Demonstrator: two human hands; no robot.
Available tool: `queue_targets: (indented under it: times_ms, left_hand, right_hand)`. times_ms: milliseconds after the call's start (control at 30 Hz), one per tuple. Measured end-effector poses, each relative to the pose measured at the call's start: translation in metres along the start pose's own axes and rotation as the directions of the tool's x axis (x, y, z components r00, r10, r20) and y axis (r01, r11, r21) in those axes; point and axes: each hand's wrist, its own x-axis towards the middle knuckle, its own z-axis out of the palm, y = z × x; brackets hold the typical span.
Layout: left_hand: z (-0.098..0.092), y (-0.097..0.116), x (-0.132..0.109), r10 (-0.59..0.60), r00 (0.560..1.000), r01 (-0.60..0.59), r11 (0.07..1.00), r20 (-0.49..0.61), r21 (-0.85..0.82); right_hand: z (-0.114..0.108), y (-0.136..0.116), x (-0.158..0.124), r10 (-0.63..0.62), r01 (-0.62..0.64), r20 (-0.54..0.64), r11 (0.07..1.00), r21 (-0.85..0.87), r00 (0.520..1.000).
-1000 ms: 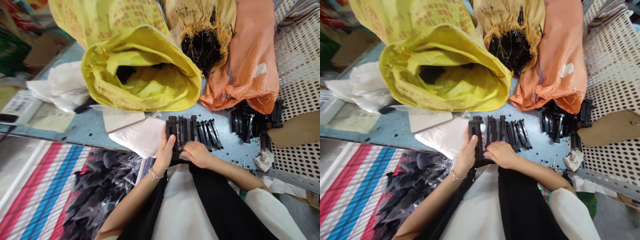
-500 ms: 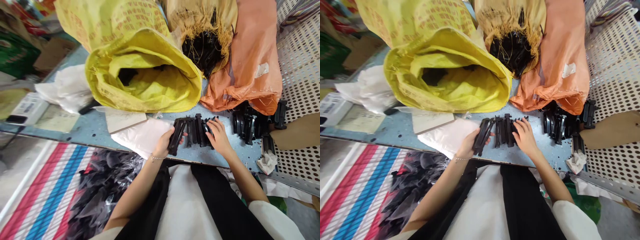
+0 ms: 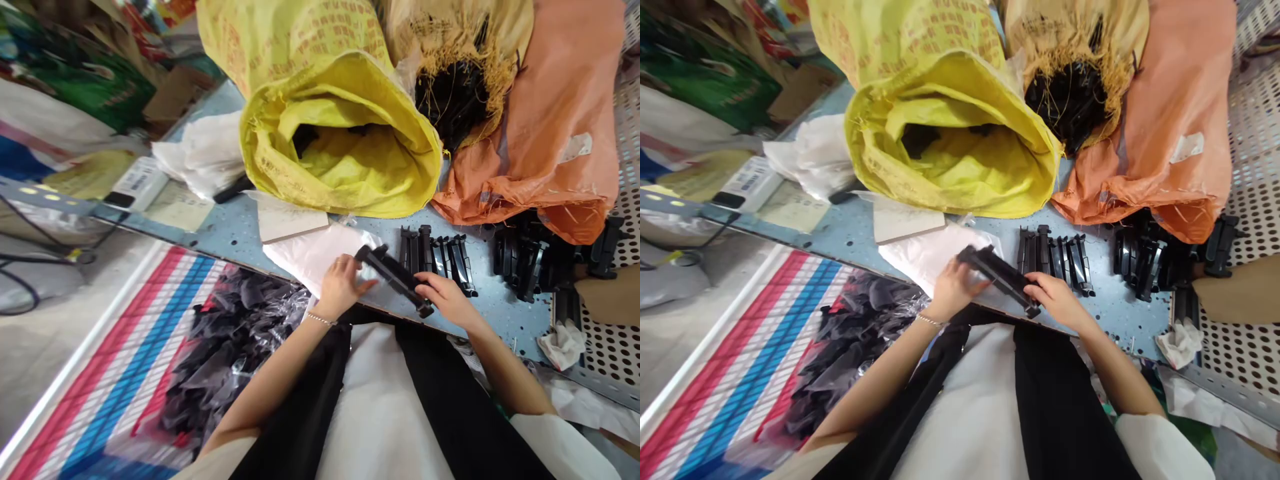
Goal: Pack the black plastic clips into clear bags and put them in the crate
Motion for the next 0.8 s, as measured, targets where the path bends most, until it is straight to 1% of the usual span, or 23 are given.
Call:
queue_targets:
  times_ms: [33, 67, 100, 133, 167, 233, 300, 367, 467, 533, 600, 667, 733, 767, 800]
  left_hand:
    - [0.003, -0.004, 0.002, 0.058, 0.998, -0.061, 0.991, 0.029, 0.118]
    - [0.004, -0.007, 0.005, 0.089, 0.993, -0.103, 0.976, 0.079, 0.190]
    - [0.003, -0.011, 0.007, 0.103, 0.986, -0.130, 0.967, 0.130, 0.219]
    - [0.000, -0.014, 0.009, 0.109, 0.978, -0.145, 0.968, 0.176, 0.206]
    - [-0.005, -0.016, 0.011, 0.114, 0.970, -0.150, 0.976, 0.213, 0.160]
    - [-0.017, -0.021, 0.012, 0.128, 0.957, -0.134, 0.991, 0.262, 0.005]
    - [-0.026, -0.025, 0.011, 0.119, 0.956, -0.083, 0.986, 0.269, -0.143]
    - [-0.028, -0.025, 0.008, 0.089, 0.964, -0.032, 0.974, 0.249, -0.225]
    - [-0.022, -0.023, 0.005, 0.047, 0.982, 0.001, 0.966, 0.181, -0.259]
    - [-0.019, -0.022, 0.004, 0.038, 0.988, 0.004, 0.963, 0.152, -0.269]
    - [-0.019, -0.021, 0.003, 0.033, 0.990, 0.009, 0.957, 0.137, -0.290]
    - [-0.024, -0.020, 0.001, 0.005, 0.996, 0.024, 0.950, 0.091, -0.313]
    - [-0.030, -0.019, -0.003, -0.038, 0.999, 0.032, 0.945, -0.012, -0.327]
    - [-0.033, -0.018, -0.005, -0.038, 0.997, 0.017, 0.947, -0.062, -0.320]
    - [-0.035, -0.017, -0.007, -0.009, 0.995, -0.019, 0.955, -0.095, -0.295]
  right_hand:
    - [0.004, 0.002, 0.000, 0.079, -0.071, -0.038, 0.981, 0.182, 0.996]
    - [0.009, 0.002, 0.000, 0.148, -0.116, -0.065, 0.928, 0.355, 0.987]
    - [0.015, 0.002, 0.001, 0.200, -0.135, -0.080, 0.855, 0.500, 0.976]
    - [0.021, 0.001, 0.001, 0.237, -0.134, -0.091, 0.781, 0.609, 0.967]
    - [0.026, -0.001, 0.003, 0.261, -0.125, -0.099, 0.718, 0.685, 0.960]
    - [0.036, -0.006, 0.006, 0.282, -0.093, -0.116, 0.629, 0.771, 0.952]
    - [0.045, -0.012, 0.013, 0.283, -0.082, -0.103, 0.575, 0.814, 0.954]
    - [0.056, -0.017, 0.022, 0.275, -0.106, -0.057, 0.543, 0.833, 0.960]
    - [0.075, -0.021, 0.039, 0.258, -0.171, 0.033, 0.536, 0.827, 0.966]
    - [0.088, -0.021, 0.050, 0.252, -0.191, 0.058, 0.543, 0.817, 0.966]
    - [0.098, -0.018, 0.058, 0.258, -0.167, 0.019, 0.565, 0.808, 0.966]
    - [0.102, -0.015, 0.063, 0.270, -0.121, -0.054, 0.589, 0.799, 0.961]
    - [0.102, -0.012, 0.063, 0.286, -0.088, -0.105, 0.588, 0.804, 0.952]
    - [0.101, -0.010, 0.063, 0.295, -0.081, -0.116, 0.579, 0.812, 0.948]
    - [0.100, -0.009, 0.062, 0.304, -0.079, -0.121, 0.569, 0.819, 0.945]
